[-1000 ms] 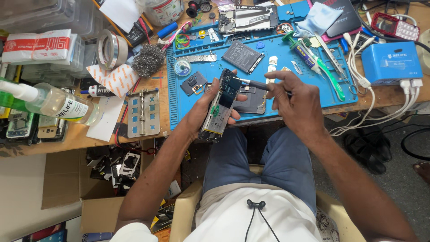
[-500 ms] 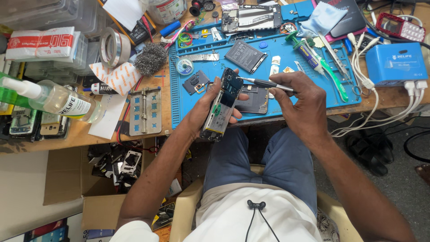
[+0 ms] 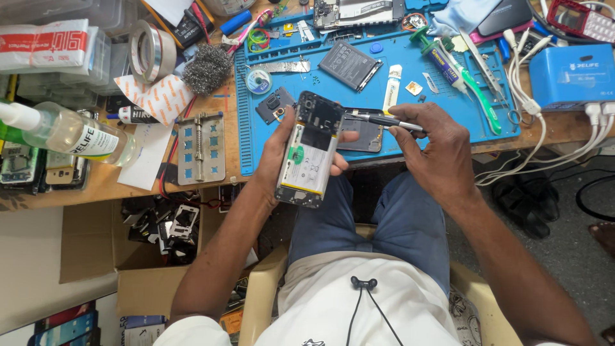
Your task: The person disassembles a smartphone at a repair bench. They pry open the back cover, lift out the battery, use a screwdriver on internal components, peel adhesive from a screen panel, and handle the phone frame and parts on a blue mat.
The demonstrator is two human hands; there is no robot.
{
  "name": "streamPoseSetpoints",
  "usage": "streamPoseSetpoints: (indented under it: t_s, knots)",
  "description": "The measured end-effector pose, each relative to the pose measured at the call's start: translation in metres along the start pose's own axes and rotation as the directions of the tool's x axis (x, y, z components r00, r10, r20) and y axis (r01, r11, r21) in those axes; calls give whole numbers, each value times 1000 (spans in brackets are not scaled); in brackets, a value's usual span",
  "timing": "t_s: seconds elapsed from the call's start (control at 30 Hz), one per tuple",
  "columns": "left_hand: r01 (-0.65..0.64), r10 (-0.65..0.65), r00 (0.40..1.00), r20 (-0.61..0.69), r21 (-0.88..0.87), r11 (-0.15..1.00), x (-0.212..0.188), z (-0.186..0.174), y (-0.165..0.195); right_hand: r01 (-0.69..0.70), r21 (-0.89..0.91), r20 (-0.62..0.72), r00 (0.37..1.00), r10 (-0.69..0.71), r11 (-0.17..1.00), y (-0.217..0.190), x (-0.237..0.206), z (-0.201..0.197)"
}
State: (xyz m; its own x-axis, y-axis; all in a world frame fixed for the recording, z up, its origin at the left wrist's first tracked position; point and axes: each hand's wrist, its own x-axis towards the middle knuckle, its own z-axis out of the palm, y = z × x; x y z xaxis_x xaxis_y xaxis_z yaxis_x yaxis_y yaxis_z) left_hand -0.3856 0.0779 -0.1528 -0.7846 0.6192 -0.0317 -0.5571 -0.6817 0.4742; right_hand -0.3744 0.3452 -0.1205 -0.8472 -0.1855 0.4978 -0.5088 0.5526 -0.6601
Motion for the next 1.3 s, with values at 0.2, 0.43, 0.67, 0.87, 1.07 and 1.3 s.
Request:
streamPoseSetpoints:
  t_s: [0.2, 0.43, 0.67, 0.87, 1.07, 1.3]
  knots:
    - [3, 0, 999, -51, 61, 998, 10, 5, -6, -62, -62, 54, 996, 65, 996, -12, -2, -2]
    - [-3, 7, 999, -39, 86, 996, 12, -3, -9, -58, -85, 4, 998, 59, 995, 8, -13, -17]
    - [-26, 25, 999, 27, 51, 998, 8, -13, -10, -54, -221, -155, 988, 20, 974, 62, -13, -15]
    - [-78, 80, 996, 36, -44, 996, 12, -7, -10, 21, -469, -114, 990, -85, 883, 66, -8, -9]
    - [-139, 139, 989, 46, -11, 990, 17, -15, -13, 236, -163, -45, 968, -247, 958, 19, 0, 12]
    - [-168, 177, 982, 67, -124, 978, 15, -35, -24, 406, -181, 46, 913, -404, 896, -24, 25, 45]
